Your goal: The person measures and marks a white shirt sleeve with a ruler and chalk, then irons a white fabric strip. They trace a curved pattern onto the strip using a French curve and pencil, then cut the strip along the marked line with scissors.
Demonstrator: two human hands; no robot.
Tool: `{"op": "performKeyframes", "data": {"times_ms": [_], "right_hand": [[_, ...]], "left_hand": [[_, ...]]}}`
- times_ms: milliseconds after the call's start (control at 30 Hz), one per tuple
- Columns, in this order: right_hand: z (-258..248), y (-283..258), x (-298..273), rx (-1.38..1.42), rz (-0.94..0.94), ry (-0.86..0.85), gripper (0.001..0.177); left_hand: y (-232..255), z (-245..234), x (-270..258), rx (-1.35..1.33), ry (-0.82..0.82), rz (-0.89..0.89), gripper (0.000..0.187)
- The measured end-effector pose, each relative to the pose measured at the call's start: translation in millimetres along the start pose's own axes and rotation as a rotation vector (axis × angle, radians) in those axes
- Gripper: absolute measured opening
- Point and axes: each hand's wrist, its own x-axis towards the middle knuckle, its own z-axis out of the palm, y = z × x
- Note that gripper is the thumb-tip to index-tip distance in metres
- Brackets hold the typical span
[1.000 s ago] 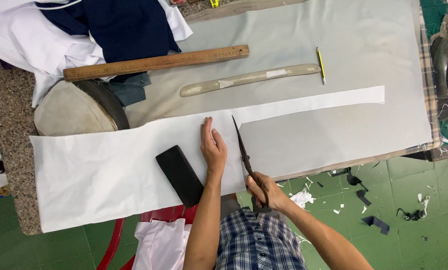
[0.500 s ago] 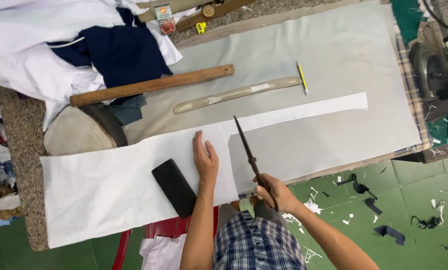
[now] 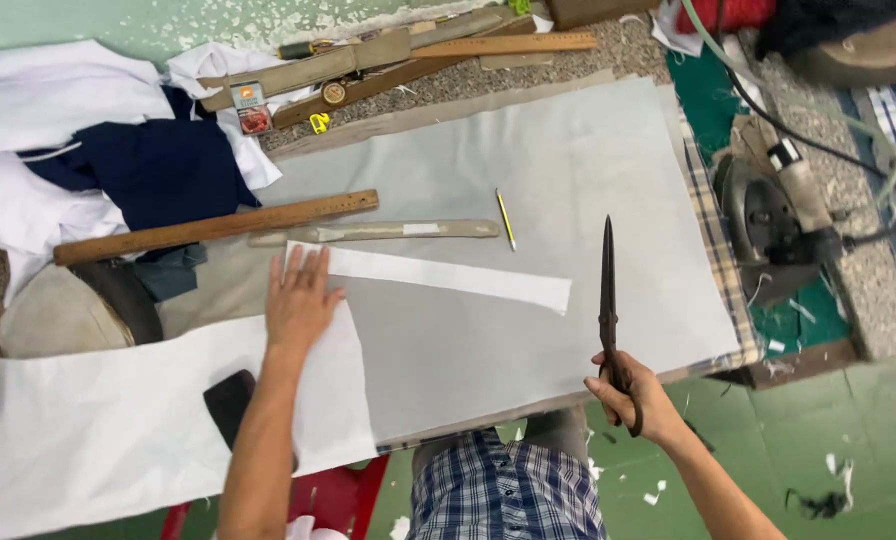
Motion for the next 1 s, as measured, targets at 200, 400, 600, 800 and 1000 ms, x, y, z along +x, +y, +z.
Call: {"op": "performKeyframes", "data": {"times_ms": [200, 400, 600, 800, 1000], "right_hand": [[-120, 11, 73, -0.366, 0.139, -0.279, 0.037], [-198, 15, 103, -0.572, 0.209, -0.486, 0.037], [-228, 17, 109, -0.644, 0.287, -0.532, 0.035], [-221, 7, 107, -0.611, 0.443, -0.459, 0.04], [-182, -6, 106, -0.546, 0.485, -0.354, 0.035]], "left_hand": [[153, -14, 12, -0.063, 0.082, -0.181, 0.066], [347, -35, 16, -0.371, -0.386, -0.264, 0.08], [468, -51, -40, -0.582, -0.317, -0.185, 0.084], [365, -55, -13, -0.372, 0.065, -0.472, 0.062], [197, 31, 14, -0.154, -0.329, -0.803, 0.081]]}}
